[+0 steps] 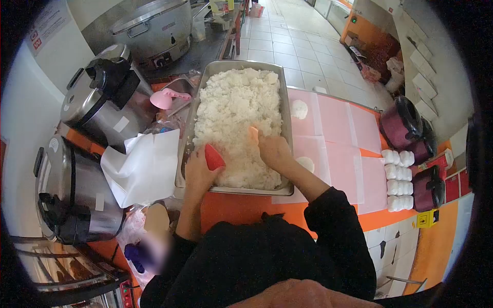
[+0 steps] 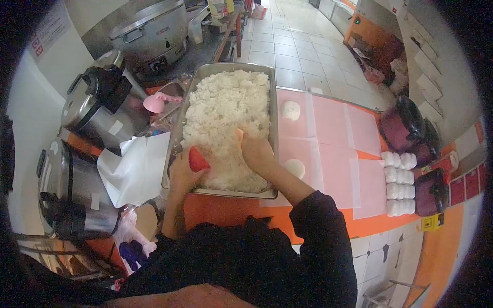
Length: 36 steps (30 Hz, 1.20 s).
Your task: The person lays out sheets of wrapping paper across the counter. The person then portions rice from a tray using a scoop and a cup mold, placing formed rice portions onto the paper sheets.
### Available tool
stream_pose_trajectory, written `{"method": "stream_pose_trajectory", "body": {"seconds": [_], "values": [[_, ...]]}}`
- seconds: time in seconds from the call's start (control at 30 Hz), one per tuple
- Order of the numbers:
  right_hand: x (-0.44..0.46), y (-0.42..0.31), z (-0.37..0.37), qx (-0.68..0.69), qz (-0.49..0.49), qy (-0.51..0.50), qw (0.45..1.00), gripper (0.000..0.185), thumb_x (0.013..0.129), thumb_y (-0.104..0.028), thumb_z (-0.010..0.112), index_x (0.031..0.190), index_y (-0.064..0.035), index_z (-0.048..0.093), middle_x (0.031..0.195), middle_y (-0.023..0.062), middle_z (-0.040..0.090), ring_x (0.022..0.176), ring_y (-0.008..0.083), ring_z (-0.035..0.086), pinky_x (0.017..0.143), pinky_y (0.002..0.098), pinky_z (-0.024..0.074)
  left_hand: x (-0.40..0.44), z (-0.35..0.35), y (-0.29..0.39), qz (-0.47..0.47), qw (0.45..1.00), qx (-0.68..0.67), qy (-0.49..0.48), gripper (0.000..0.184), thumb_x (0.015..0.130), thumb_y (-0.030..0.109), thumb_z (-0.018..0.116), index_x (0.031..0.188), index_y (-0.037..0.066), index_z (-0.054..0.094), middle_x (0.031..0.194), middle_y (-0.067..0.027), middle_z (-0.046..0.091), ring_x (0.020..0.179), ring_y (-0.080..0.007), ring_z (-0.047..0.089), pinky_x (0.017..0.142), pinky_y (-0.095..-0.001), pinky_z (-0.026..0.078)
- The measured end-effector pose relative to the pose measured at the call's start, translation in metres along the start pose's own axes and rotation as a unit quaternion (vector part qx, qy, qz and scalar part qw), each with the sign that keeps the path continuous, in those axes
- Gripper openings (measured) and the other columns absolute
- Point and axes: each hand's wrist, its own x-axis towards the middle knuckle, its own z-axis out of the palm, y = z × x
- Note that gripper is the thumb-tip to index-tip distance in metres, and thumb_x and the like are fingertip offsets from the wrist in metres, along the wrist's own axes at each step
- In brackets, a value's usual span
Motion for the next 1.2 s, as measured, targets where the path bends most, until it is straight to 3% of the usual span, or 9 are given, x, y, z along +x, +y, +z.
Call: {"method": "stream_pose_trajectory", "body": {"seconds": [0.3, 0.5, 0.6, 0.7, 0.8, 0.9, 1.03, 1.1, 1.2], "values": [[-0.017, -0.050, 0.008, -0.031, -0.078, -0.021, 0.996, 0.049, 0.081, -0.010, 0.052, 0.127, 0.0044, 0.042, 0.076, 0.0153, 0.064, 0.068, 0.0288, 0.066, 0.056, 0.0397, 0.0518, 0.008, 0.008, 0.002, 0.064, 0.996, -0.056, -0.017, 0.080, 0.060, 0.025, 0.082, 0.127, 0.004, 0.044, 0.120, -0.0212, 0.052, 0.110, -0.0382, 0.053, 0.091, -0.0452, 0.045], [-0.032, -0.050, 0.004, 0.042, -0.090, -0.065, 0.993, 0.035, 0.085, -0.014, 0.052, 0.115, 0.0026, 0.049, 0.080, 0.0166, 0.065, 0.070, 0.0294, 0.066, 0.058, 0.0401, 0.0516, 0.011, 0.002, -0.003, 0.064, 0.988, -0.111, -0.081, 0.080, 0.055, 0.023, 0.083, 0.126, 0.008, 0.048, 0.125, -0.0178, 0.051, 0.112, -0.0366, 0.052, 0.093, -0.0440, 0.044], [-0.035, -0.013, -0.022, 0.001, -0.043, -0.061, 0.997, 0.028, 0.086, -0.021, 0.054, 0.105, -0.0005, 0.055, 0.080, 0.0158, 0.066, 0.073, 0.0296, 0.066, 0.061, 0.0424, 0.0512, 0.012, 0.006, -0.010, 0.111, 0.977, -0.160, -0.089, 0.081, 0.053, 0.023, 0.084, 0.125, 0.009, 0.050, 0.125, -0.0165, 0.051, 0.113, -0.0359, 0.052, 0.094, -0.0426, 0.044], [-0.031, 0.014, -0.039, -0.019, 0.129, -0.067, 0.989, 0.024, 0.086, -0.025, 0.055, 0.094, -0.0033, 0.059, 0.079, 0.0152, 0.066, 0.075, 0.0304, 0.066, 0.064, 0.0450, 0.0504, 0.011, 0.008, -0.010, 0.117, 0.971, -0.175, -0.111, 0.084, 0.052, 0.019, 0.086, 0.126, 0.010, 0.050, 0.127, -0.0144, 0.051, 0.113, -0.0302, 0.054, 0.089, -0.0383, 0.050], [-0.040, 0.004, 0.010, -0.026, -0.021, -0.039, 0.999, 0.023, 0.086, -0.026, 0.057, 0.093, -0.0047, 0.059, 0.078, 0.0148, 0.066, 0.074, 0.0303, 0.066, 0.064, 0.0444, 0.0502, 0.015, 0.009, -0.008, 0.114, 0.969, -0.176, -0.133, 0.085, 0.051, 0.019, 0.087, 0.127, 0.009, 0.050, 0.125, -0.0140, 0.052, 0.111, -0.0279, 0.055, 0.085, -0.0358, 0.052], [-0.044, -0.016, 0.010, 0.051, 0.013, -0.038, 0.998, 0.028, 0.081, -0.012, 0.052, 0.104, 0.0027, 0.056, 0.078, 0.0173, 0.066, 0.068, 0.0297, 0.066, 0.060, 0.0416, 0.0522, 0.014, 0.013, -0.006, 0.117, 0.972, -0.162, -0.121, 0.084, 0.052, 0.022, 0.087, 0.127, 0.008, 0.050, 0.120, -0.0144, 0.056, 0.105, -0.0284, 0.058, 0.082, -0.0354, 0.053], [-0.050, -0.046, -0.006, 0.036, 0.004, -0.050, 0.998, 0.034, 0.086, -0.023, 0.054, 0.113, -0.0028, 0.052, 0.078, 0.0169, 0.066, 0.076, 0.0315, 0.066, 0.066, 0.0446, 0.0503, 0.011, 0.009, 0.007, 0.078, 0.976, -0.155, -0.132, 0.073, 0.057, 0.029, 0.082, 0.121, 0.009, 0.054, 0.113, -0.0155, 0.059, 0.102, -0.0355, 0.058, 0.089, -0.0422, 0.046], [-0.058, -0.069, -0.013, -0.045, -0.008, -0.014, 0.999, 0.041, 0.088, -0.023, 0.051, 0.124, -0.0038, 0.047, 0.079, 0.0164, 0.066, 0.077, 0.0312, 0.066, 0.065, 0.0453, 0.0501, 0.011, 0.012, 0.003, 0.094, 0.977, -0.160, -0.104, 0.072, 0.057, 0.031, 0.083, 0.120, 0.008, 0.055, 0.113, -0.0155, 0.059, 0.101, -0.0341, 0.059, 0.086, -0.0408, 0.047], [-0.057, -0.075, -0.017, 0.036, -0.004, -0.041, 0.998, 0.050, 0.090, -0.020, 0.047, 0.136, -0.0038, 0.036, 0.084, 0.0156, 0.066, 0.078, 0.0310, 0.066, 0.067, 0.0458, 0.0505, 0.010, 0.017, -0.006, 0.083, 0.966, -0.237, -0.057, 0.074, 0.060, 0.034, 0.083, 0.122, 0.007, 0.053, 0.116, -0.0137, 0.058, 0.102, -0.0304, 0.059, 0.081, -0.0380, 0.051]]}}
